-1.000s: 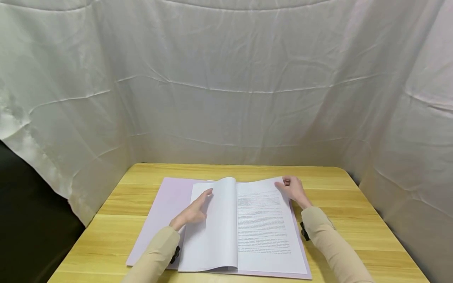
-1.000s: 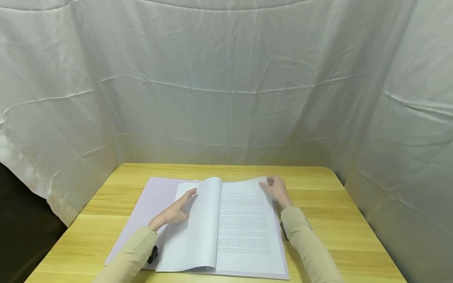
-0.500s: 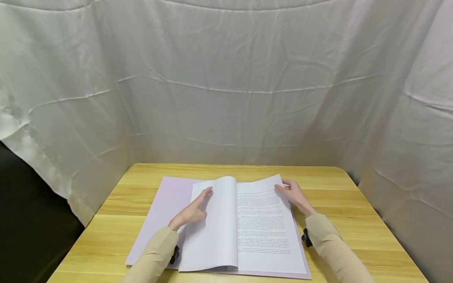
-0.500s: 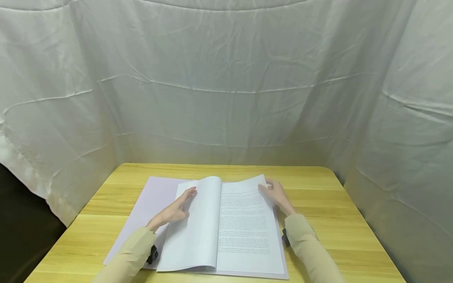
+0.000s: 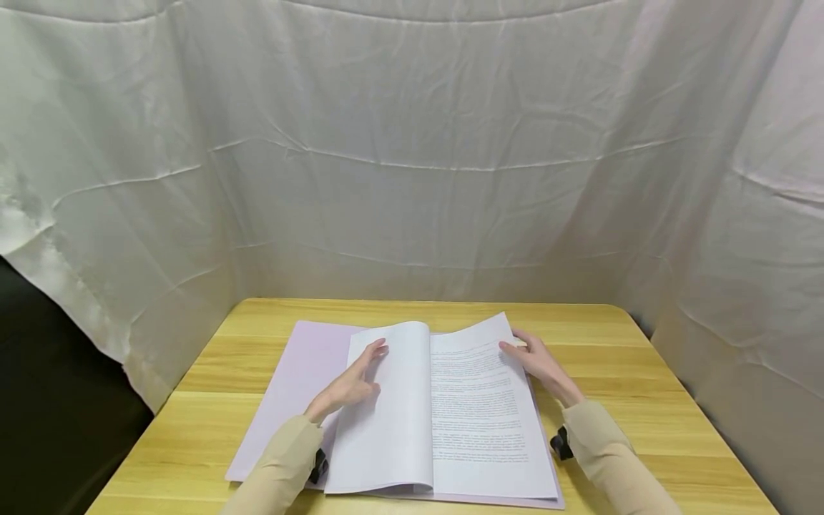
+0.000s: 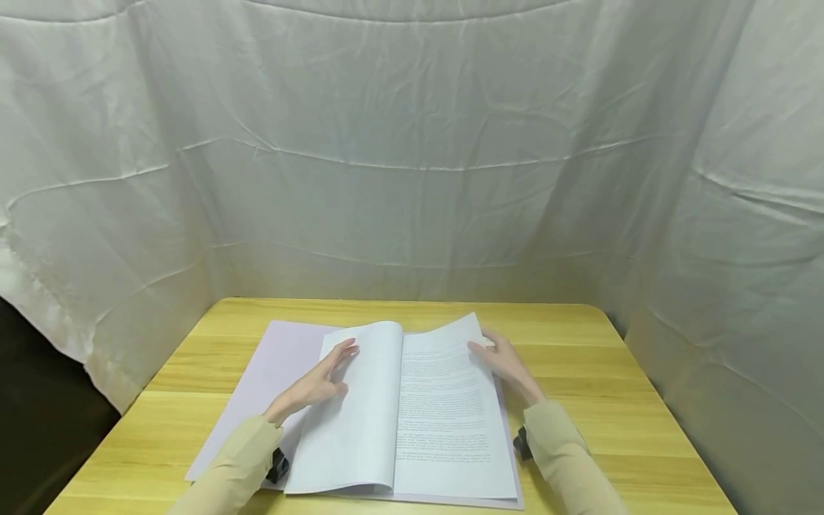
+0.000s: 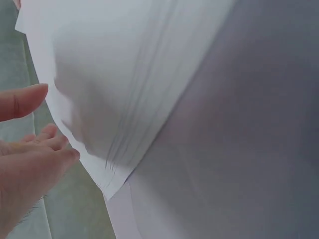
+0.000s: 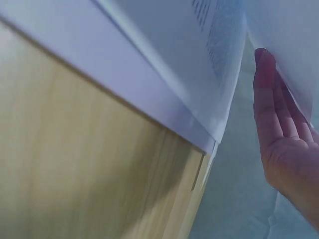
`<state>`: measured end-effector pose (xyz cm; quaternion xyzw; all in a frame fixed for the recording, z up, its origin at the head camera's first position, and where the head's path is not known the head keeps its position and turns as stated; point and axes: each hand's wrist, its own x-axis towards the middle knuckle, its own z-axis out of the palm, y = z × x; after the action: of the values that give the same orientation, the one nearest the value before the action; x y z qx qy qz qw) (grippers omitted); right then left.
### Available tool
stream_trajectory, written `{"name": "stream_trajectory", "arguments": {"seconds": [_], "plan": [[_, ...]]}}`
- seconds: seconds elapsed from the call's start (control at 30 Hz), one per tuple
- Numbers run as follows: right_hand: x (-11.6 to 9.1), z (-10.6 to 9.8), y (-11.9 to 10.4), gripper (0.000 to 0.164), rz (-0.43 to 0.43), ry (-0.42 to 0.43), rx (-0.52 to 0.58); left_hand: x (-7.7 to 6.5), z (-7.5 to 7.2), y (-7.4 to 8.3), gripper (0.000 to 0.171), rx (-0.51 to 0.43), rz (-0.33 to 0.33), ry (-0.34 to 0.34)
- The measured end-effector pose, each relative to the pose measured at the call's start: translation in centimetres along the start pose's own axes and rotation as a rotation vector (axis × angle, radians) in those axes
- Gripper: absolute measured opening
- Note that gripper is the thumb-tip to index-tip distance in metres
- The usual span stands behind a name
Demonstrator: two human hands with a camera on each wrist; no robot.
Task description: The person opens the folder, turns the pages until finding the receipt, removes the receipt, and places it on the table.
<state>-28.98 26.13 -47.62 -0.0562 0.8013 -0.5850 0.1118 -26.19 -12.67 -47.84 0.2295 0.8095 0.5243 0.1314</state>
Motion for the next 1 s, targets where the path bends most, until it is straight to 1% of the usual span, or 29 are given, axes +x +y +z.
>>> {"name": "stream_trajectory", "arguments": {"seconds": [0.1, 0.2, 0.4, 0.73, 0.87, 1.0], "plan": [[-0.5, 0.1, -0.1, 0.065, -0.005, -0.035, 0.035, 0.0, 0.2, 0.3, 0.087, -0.023, -0.018, 0.031], [-1.1, 0.2, -0.3, 0.065, -0.006, -0.06, 0.077, 0.0, 0.3, 0.5, 0.086, -0.062, -0.05, 0.061], [-1.8, 0.7, -0.8, 0.066, 0.006, -0.082, 0.185, -0.1, 0.5, 0.8, 0.085, -0.152, -0.11, 0.105], [-2.7, 1.8, -1.9, 0.065, -0.026, -0.167, 0.294, -0.1, 0.8, 1.5, 0.081, -0.284, -0.132, 0.136], [-2.9, 2.2, -2.2, 0.065, -0.045, -0.218, 0.311, 0.0, 1.1, 1.8, 0.082, -0.318, -0.124, 0.126], [-3.2, 2.6, -2.6, 0.064, -0.065, -0.244, 0.305, 0.2, 1.4, 2.1, 0.082, -0.347, -0.11, 0.116]]}}
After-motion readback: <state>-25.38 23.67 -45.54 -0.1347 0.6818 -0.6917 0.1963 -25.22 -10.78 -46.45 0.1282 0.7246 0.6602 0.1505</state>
